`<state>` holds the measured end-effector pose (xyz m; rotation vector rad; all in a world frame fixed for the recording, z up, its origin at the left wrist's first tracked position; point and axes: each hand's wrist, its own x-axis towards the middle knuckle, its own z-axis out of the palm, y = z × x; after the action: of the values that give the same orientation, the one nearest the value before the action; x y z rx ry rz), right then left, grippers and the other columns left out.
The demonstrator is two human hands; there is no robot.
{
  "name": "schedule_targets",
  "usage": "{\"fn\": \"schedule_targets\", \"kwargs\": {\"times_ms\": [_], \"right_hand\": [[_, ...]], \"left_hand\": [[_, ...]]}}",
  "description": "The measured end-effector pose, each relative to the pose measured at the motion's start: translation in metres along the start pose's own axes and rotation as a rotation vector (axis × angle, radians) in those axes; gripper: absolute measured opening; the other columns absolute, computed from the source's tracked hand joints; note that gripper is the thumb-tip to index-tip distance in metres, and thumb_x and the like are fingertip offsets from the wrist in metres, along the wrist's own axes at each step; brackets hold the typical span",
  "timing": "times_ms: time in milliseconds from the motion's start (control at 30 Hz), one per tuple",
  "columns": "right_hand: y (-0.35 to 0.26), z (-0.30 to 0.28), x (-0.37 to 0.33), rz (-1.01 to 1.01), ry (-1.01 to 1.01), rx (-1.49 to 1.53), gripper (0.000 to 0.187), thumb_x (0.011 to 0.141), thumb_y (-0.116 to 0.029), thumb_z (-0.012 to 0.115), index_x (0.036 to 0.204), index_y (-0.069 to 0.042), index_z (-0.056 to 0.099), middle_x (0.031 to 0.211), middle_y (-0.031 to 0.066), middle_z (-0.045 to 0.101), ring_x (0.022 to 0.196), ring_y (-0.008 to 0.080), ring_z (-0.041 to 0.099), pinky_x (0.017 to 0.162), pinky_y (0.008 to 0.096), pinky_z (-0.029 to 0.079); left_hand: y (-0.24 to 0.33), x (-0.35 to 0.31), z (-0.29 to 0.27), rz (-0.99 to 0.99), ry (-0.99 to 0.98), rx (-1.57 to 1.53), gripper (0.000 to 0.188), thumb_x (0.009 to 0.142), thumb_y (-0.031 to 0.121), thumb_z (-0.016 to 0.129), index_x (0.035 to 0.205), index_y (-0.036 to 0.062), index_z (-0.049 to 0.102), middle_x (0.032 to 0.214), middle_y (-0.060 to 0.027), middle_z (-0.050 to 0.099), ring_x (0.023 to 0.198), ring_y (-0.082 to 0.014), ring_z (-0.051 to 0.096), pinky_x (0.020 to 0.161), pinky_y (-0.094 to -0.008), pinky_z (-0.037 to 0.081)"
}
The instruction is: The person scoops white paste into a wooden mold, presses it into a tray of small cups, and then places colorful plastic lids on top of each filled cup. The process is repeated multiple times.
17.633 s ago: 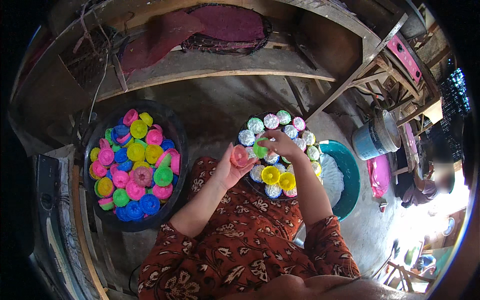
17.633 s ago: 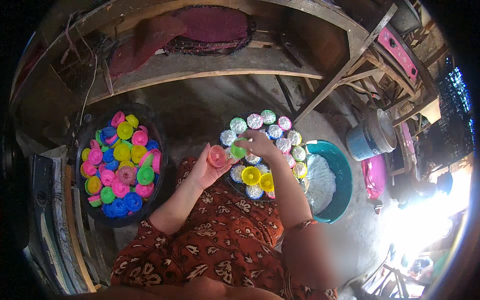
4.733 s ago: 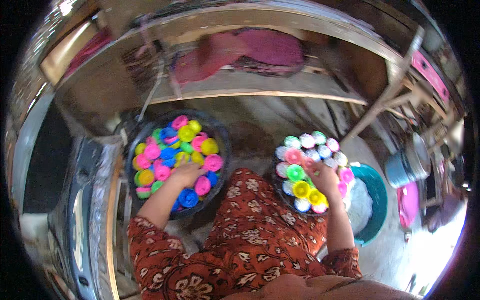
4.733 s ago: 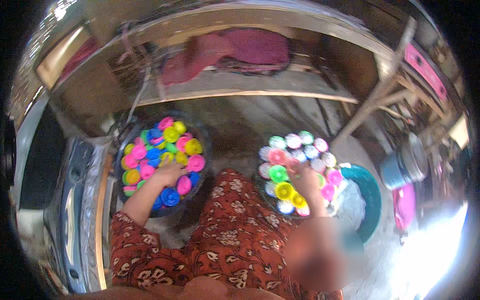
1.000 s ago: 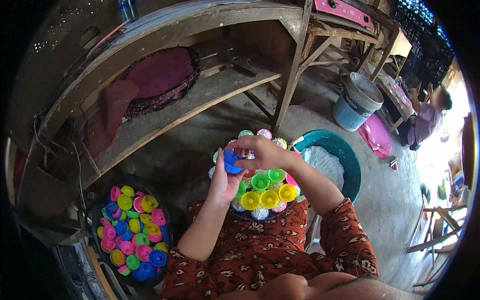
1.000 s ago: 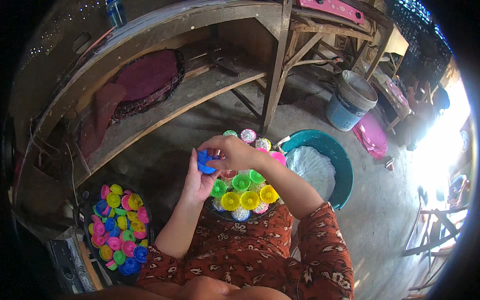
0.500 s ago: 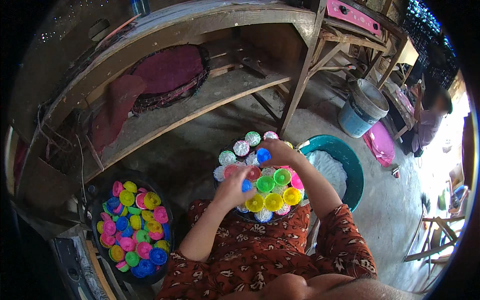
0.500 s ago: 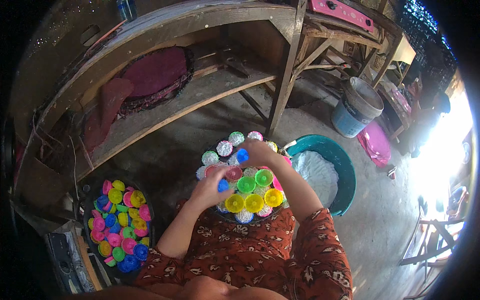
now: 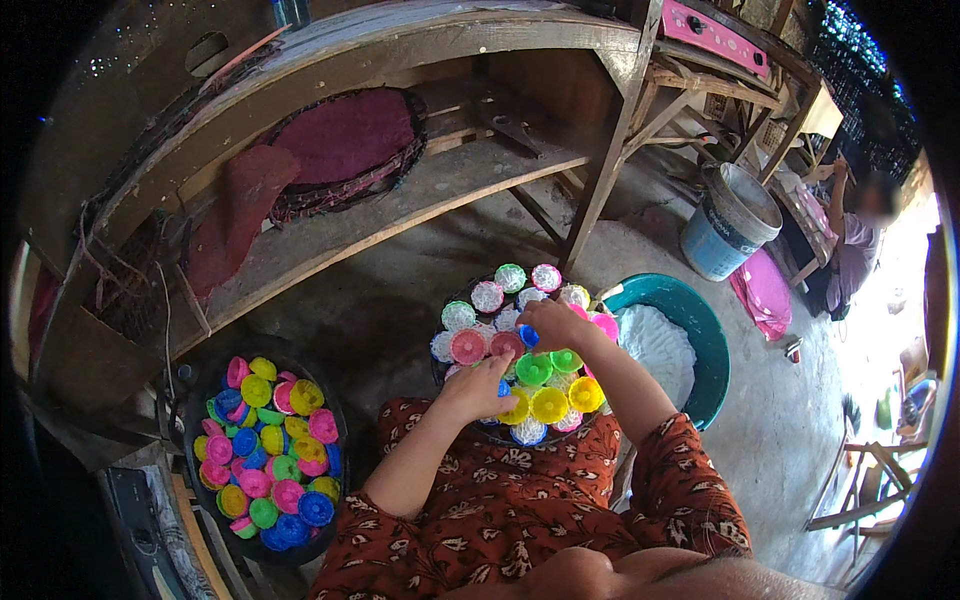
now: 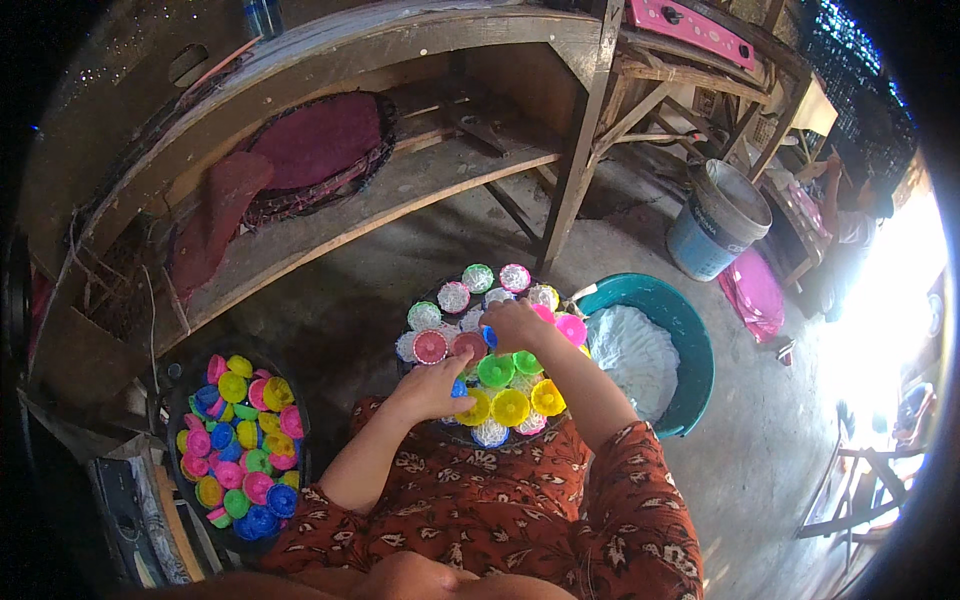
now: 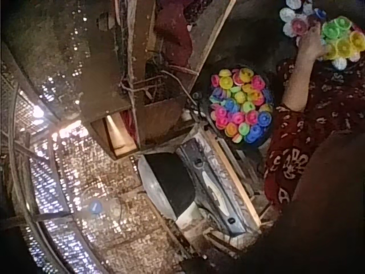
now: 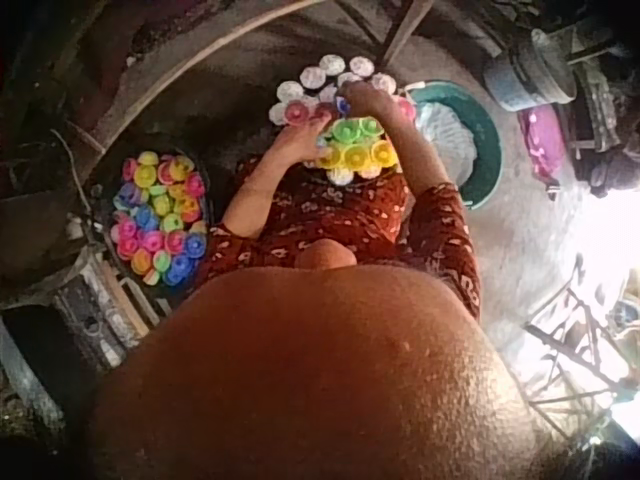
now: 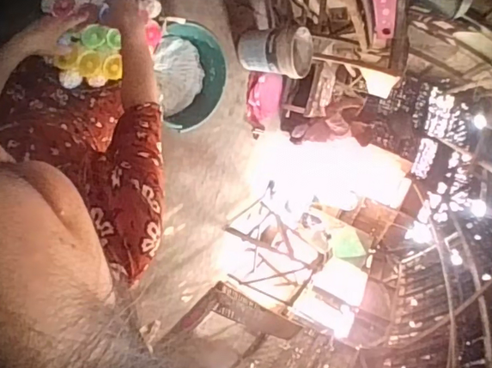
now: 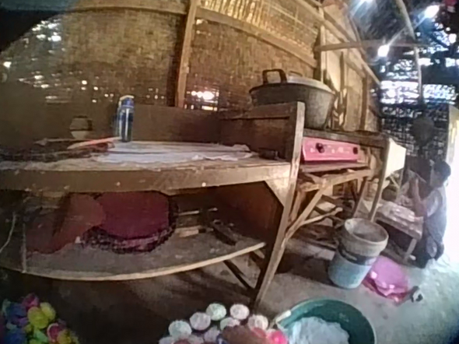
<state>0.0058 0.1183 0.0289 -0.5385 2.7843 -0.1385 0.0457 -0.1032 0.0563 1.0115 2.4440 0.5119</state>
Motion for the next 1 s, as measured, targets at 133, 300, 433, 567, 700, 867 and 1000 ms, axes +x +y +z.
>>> {"fn": "schedule_targets", "kwargs": {"times_ms": [133,300,433,567,700,867,1000], "right_hand": [[0.001,-0.001,-0.001,-0.012,0.018,-0.002,0.062,0.058,-0.03,0.081,0.115,-0.019,0.059,0.115,0.0083,0.056,0.11,0.0291,0.054,0.089,0.0489,0.043],[0.0,-0.001,-0.003,-0.013,0.013,-0.02,0.059,0.06,-0.029,0.08,0.114,-0.018,0.06,0.115,0.0085,0.056,0.11,0.0296,0.054,0.089,0.0484,0.044],[-0.01,-0.007,-0.007,-0.088,0.278,0.028,0.053,0.068,-0.029,0.075,0.116,-0.015,0.059,0.116,0.0111,0.057,0.108,0.0301,0.056,0.087,0.0468,0.045],[-0.03,-0.031,-0.001,-0.228,0.425,0.68,0.043,0.079,-0.026,0.066,0.119,-0.01,0.058,0.111,0.0155,0.06,0.098,0.0302,0.06,0.083,0.0408,0.048],[-0.053,-0.06,0.013,-0.264,0.485,0.825,0.028,0.084,-0.018,0.061,0.108,-0.004,0.063,0.09,0.0171,0.065,0.082,0.0306,0.064,0.074,0.037,0.05],[-0.049,-0.061,0.034,-0.095,0.567,0.687,0.025,0.08,-0.022,0.063,0.095,-0.004,0.068,0.084,0.0185,0.066,0.08,0.033,0.065,0.074,0.0381,0.05],[-0.029,-0.029,0.055,0.187,0.517,0.5,0.029,0.076,-0.029,0.066,0.094,-0.006,0.069,0.083,0.0174,0.067,0.077,0.0325,0.065,0.073,0.0398,0.051]], "left_hand": [[-0.001,0.003,0.0,-0.02,-0.021,0.013,0.084,0.072,0.042,0.066,0.137,0.0017,0.032,0.129,-0.0207,0.049,0.113,-0.0332,0.053,0.093,-0.0415,0.043],[-0.001,0.001,0.004,-0.042,-0.018,0.027,0.084,0.072,0.042,0.066,0.137,0.0019,0.032,0.127,-0.0204,0.05,0.112,-0.034,0.053,0.094,-0.0416,0.043],[-0.002,-0.002,-0.003,0.018,0.167,-0.106,0.085,0.075,0.044,0.067,0.138,0.0018,0.031,0.125,-0.0224,0.051,0.11,-0.0353,0.054,0.094,-0.0409,0.043],[-0.01,0.007,-0.037,-0.145,0.516,-0.615,0.093,0.077,0.052,0.065,0.142,0.0016,0.021,0.122,-0.0245,0.054,0.11,-0.0355,0.056,0.092,-0.0404,0.044],[-0.018,0.018,-0.065,-0.01,0.355,-1.355,0.092,0.085,0.049,0.06,0.145,0.0061,0.005,0.122,-0.0166,0.053,0.091,-0.0213,0.063,0.076,-0.0306,0.052],[-0.04,0.024,-0.053,-0.263,0.757,-0.979,0.058,0.085,0.047,0.06,0.124,0.006,0.047,0.098,-0.0145,0.061,0.08,-0.0245,0.064,0.069,-0.0357,0.05],[-0.07,0.011,-0.01,-0.507,0.759,-0.205,0.046,0.079,0.049,0.062,0.074,0.0033,0.065,0.085,-0.0156,0.063,0.082,-0.0354,0.06,0.076,-0.044,0.048]]}}
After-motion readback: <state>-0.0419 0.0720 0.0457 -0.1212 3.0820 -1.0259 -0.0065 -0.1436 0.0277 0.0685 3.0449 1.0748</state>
